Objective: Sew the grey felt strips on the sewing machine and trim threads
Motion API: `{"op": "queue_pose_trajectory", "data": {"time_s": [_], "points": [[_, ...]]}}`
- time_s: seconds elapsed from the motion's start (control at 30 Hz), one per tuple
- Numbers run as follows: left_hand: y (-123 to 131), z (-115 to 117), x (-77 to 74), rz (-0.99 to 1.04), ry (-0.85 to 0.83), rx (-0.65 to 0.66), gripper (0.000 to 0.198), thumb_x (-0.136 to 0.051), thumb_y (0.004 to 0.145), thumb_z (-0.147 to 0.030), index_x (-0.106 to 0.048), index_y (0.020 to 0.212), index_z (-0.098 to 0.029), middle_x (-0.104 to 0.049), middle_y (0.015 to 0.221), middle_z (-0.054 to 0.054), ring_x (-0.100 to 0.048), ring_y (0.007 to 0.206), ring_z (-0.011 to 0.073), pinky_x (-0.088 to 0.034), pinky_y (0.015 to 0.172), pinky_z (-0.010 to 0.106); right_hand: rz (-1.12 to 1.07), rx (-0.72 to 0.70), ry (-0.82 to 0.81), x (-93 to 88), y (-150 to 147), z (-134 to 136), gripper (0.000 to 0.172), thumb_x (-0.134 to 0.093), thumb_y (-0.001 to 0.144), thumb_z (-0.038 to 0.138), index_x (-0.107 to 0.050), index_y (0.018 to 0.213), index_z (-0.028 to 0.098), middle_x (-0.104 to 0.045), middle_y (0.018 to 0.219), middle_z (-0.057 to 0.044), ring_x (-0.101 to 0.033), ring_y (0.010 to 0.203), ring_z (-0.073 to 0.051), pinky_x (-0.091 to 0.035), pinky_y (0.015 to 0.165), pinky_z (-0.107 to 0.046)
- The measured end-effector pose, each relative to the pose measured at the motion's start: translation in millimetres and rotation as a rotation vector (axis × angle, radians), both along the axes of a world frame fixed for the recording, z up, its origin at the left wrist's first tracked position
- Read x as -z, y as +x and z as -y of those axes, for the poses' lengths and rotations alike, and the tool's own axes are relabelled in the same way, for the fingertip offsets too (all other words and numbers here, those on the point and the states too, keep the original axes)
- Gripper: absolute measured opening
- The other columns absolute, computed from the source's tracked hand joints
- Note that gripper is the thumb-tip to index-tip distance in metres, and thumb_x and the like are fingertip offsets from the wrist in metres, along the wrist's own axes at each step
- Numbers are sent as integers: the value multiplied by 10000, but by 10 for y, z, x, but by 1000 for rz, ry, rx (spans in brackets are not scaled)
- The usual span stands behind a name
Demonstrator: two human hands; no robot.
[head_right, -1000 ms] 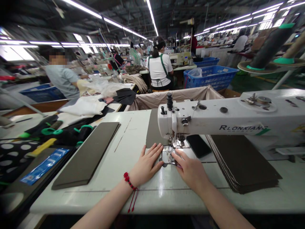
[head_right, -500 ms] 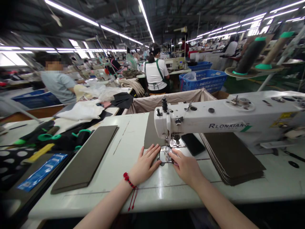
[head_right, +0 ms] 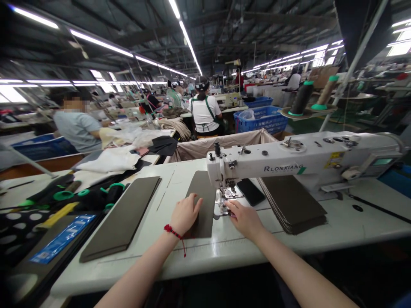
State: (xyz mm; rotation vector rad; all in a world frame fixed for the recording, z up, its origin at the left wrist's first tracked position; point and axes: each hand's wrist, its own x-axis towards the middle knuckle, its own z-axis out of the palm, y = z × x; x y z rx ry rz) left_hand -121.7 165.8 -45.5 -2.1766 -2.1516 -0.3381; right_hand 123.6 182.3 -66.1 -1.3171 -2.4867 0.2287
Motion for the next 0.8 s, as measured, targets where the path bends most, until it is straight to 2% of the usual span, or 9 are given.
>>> {"op": "queue_pose_trajectory", "data": {"time_s": [0.13, 0.27, 0.33, 0.43, 0.5, 0.57, 0.7, 0.8], "points": [[-95, 245, 108, -64, -22, -99, 448, -375, 929, -209, -451, 1360, -115, -493, 1364, 229, -454, 1268, 360, -357, 994, 562, 5, -10, -10, -38, 4, 5, 483, -464, 867, 190, -497, 1342, 271, -519, 1380, -44, -611, 1057, -213, -483, 845, -326], [-246, 702, 223, -114, -89, -133, 553, -290, 849, -7, -466, 1369, -79, -411, 1439, 238, -392, 1321, 393, -348, 982, 624, -12, -23, -43, -145, 49, 50, 376, -498, 865, 210, -593, 1223, 275, -608, 1267, -18, -633, 992, -209, -470, 804, -295], [-345, 926, 262, -119, -120, -89, 615, -270, 818, 39, -459, 1386, -105, -377, 1472, 197, -359, 1351, 364, -345, 1012, 603, -32, -14, -65, -211, 117, 146, 317, -519, 857, 214, -629, 1148, 275, -656, 1167, -13, -644, 935, -203, -461, 783, -283], [-448, 1162, 318, -69, -131, 72, 718, -255, 775, 82, -416, 1423, -181, -317, 1522, 107, -264, 1410, 273, -279, 1100, 554, -74, 33, -97, -266, 269, 421, 229, -487, 896, 246, -646, 1061, 261, -694, 1006, -16, -649, 852, -194, -455, 744, -275], [-443, 1224, 340, -11, -116, 172, 750, -248, 770, 86, -376, 1441, -225, -303, 1534, 65, -222, 1427, 219, -227, 1138, 534, -153, 96, -163, -254, 373, 669, 244, -419, 949, 319, -649, 957, 238, -692, 839, -17, -643, 759, -189, -457, 678, -269], [-369, 1215, 335, 36, -106, 246, 718, -260, 803, 59, -352, 1445, -250, -306, 1535, 43, -215, 1430, 193, -194, 1157, 523, -277, 150, -273, -205, 451, 935, 345, -356, 976, 395, -636, 862, 228, -662, 712, -12, -627, 682, -186, -455, 620, -264], [-119, 1097, 260, 71, -99, 351, 523, -321, 930, -97, -360, 1424, -268, -322, 1530, 27, -234, 1425, 191, -166, 1172, 506, -448, 171, -446, -45, 473, 1394, 356, -338, 974, 454, -617, 899, 245, -668, 737, -10, -631, 698, -191, -468, 615, -270], [20, 1035, 204, 67, -101, 405, 438, -351, 980, -212, -366, 1414, -267, -331, 1526, 25, -239, 1424, 201, -159, 1177, 499, -483, 205, -537, 106, 429, 1582, 318, -356, 969, 457, -584, 893, 248, -660, 732, -2, -629, 688, -192, -462, 619, -278]]}}
